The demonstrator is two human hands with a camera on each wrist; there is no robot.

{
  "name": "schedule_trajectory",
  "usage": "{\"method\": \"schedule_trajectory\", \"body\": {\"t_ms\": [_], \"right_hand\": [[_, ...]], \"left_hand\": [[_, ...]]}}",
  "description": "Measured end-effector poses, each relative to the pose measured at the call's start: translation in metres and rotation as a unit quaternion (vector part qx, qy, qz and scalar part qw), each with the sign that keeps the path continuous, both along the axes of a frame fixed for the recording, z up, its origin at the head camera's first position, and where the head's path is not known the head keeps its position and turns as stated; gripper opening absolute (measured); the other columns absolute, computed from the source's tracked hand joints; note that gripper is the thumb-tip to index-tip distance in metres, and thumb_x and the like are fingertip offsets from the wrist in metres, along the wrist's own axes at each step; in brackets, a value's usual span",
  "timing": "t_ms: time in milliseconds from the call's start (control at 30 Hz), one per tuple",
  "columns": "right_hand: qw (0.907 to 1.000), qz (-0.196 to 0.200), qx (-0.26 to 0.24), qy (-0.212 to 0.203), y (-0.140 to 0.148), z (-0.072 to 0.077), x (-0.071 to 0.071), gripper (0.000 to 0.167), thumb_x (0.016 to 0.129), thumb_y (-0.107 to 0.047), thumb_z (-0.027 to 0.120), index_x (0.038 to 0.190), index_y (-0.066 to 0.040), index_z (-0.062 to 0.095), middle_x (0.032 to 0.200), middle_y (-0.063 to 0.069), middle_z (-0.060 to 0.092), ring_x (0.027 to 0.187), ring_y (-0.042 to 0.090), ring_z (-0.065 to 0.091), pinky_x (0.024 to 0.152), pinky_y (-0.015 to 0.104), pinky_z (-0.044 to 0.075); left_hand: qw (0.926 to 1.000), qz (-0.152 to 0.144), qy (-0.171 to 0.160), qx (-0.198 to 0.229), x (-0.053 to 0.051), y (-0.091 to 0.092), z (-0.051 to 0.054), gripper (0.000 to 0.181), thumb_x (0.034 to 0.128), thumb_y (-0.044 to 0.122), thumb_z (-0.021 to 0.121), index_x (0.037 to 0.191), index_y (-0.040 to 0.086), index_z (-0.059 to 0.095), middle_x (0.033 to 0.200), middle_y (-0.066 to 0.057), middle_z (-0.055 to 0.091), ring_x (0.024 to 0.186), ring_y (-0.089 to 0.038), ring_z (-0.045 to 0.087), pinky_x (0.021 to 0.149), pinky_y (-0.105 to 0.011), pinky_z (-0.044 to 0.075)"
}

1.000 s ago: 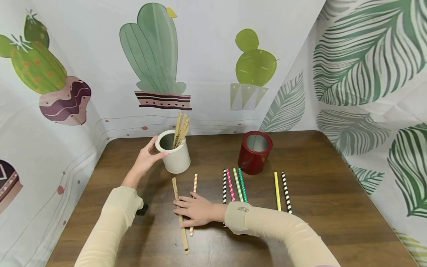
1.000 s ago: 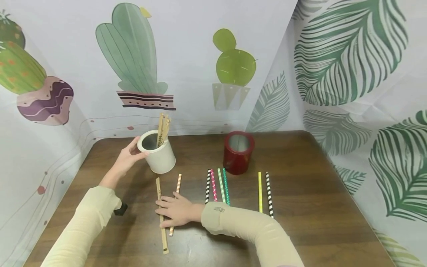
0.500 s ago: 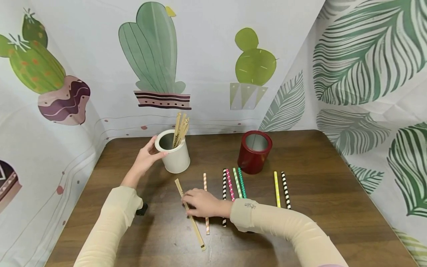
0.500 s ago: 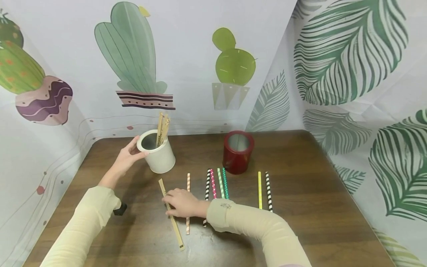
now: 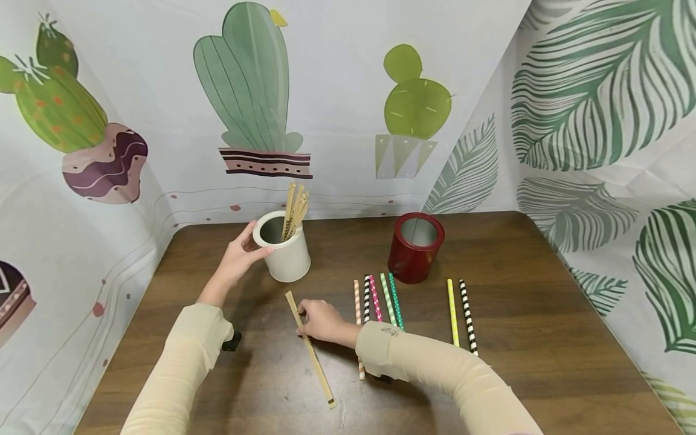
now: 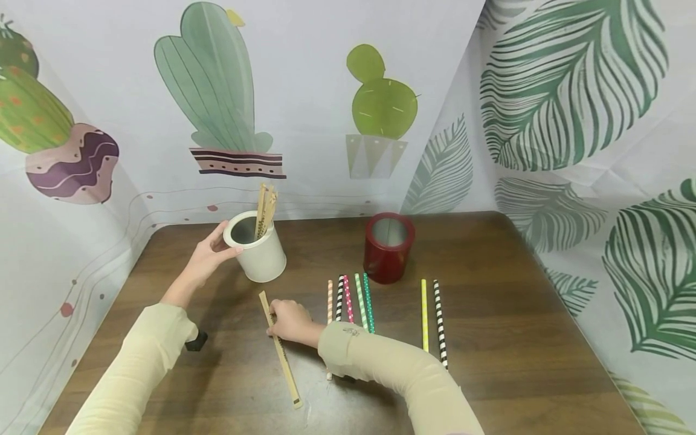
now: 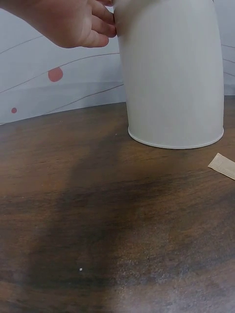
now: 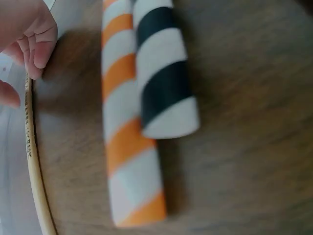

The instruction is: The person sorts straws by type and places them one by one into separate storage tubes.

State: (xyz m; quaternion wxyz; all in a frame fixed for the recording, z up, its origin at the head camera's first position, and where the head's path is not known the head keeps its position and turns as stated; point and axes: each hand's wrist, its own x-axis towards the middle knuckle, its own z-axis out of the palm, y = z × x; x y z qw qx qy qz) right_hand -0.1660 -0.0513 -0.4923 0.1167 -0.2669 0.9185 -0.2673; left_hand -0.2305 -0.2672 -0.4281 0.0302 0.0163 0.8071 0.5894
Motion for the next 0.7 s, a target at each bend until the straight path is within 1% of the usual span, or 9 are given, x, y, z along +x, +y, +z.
{"method": "schedule_trajectory", "body": {"t_ms": [167, 333, 400, 500, 600, 700], "right_hand": [[0.9993, -0.026, 0.027, -0.007, -0.005, 0.0, -0.003, 0.034, 0.067, -0.029, 0.076, 0.094, -0.015, 0.061, 0.067, -0.009, 0.059, 0.061, 0.009, 0.055, 0.051, 0.024, 0.042], [0.9978, -0.051, 0.04, -0.016, -0.008, 0.001, -0.004, 0.028, 0.067, -0.027, 0.075, 0.091, -0.018, 0.064, 0.078, -0.006, 0.064, 0.067, 0.015, 0.059, 0.05, 0.027, 0.043], [0.9971, -0.059, 0.046, -0.015, -0.01, 0.001, -0.005, 0.021, 0.068, -0.024, 0.074, 0.086, -0.019, 0.064, 0.078, -0.005, 0.064, 0.066, 0.016, 0.058, 0.048, 0.028, 0.042], [0.9958, -0.07, 0.058, -0.009, -0.012, 0.001, -0.006, 0.013, 0.068, -0.016, 0.069, 0.077, -0.019, 0.06, 0.074, -0.005, 0.061, 0.062, 0.015, 0.055, 0.044, 0.029, 0.039], [0.9944, -0.079, 0.07, -0.007, -0.015, 0.002, -0.006, 0.013, 0.066, -0.011, 0.065, 0.072, -0.02, 0.057, 0.071, -0.006, 0.058, 0.061, 0.015, 0.054, 0.044, 0.031, 0.038], [0.994, -0.084, 0.07, -0.011, -0.016, 0.003, -0.006, 0.013, 0.065, -0.011, 0.065, 0.071, -0.019, 0.057, 0.071, -0.006, 0.058, 0.062, 0.015, 0.055, 0.044, 0.031, 0.039]], "left_hand": [[1.0, 0.001, 0.0, -0.005, 0.0, 0.0, 0.0, 0.089, 0.0794, 0.026, 0.065, 0.143, 0.013, 0.005, 0.147, -0.01, 0.019, 0.131, -0.029, 0.026, 0.104, -0.044, 0.028], [1.0, -0.002, 0.0, 0.002, 0.001, 0.001, 0.003, 0.089, 0.0797, 0.023, 0.065, 0.143, 0.01, 0.005, 0.147, -0.012, 0.018, 0.132, -0.031, 0.024, 0.105, -0.045, 0.026], [0.9999, -0.002, -0.002, 0.011, 0.003, 0.003, 0.007, 0.088, 0.0798, 0.02, 0.065, 0.143, 0.01, 0.005, 0.147, -0.012, 0.017, 0.132, -0.031, 0.024, 0.105, -0.045, 0.025], [0.9998, -0.004, -0.004, 0.019, 0.008, 0.008, 0.015, 0.087, 0.0804, 0.016, 0.064, 0.143, 0.008, 0.004, 0.147, -0.014, 0.016, 0.132, -0.033, 0.022, 0.105, -0.046, 0.024], [0.9998, -0.002, -0.003, 0.022, 0.012, 0.012, 0.022, 0.085, 0.0807, 0.014, 0.063, 0.143, 0.006, 0.005, 0.146, -0.015, 0.017, 0.132, -0.034, 0.022, 0.105, -0.046, 0.025], [0.9998, -0.002, -0.005, 0.017, 0.014, 0.013, 0.025, 0.085, 0.0812, 0.014, 0.062, 0.143, 0.006, 0.005, 0.146, -0.016, 0.017, 0.132, -0.034, 0.022, 0.105, -0.045, 0.025]]}}
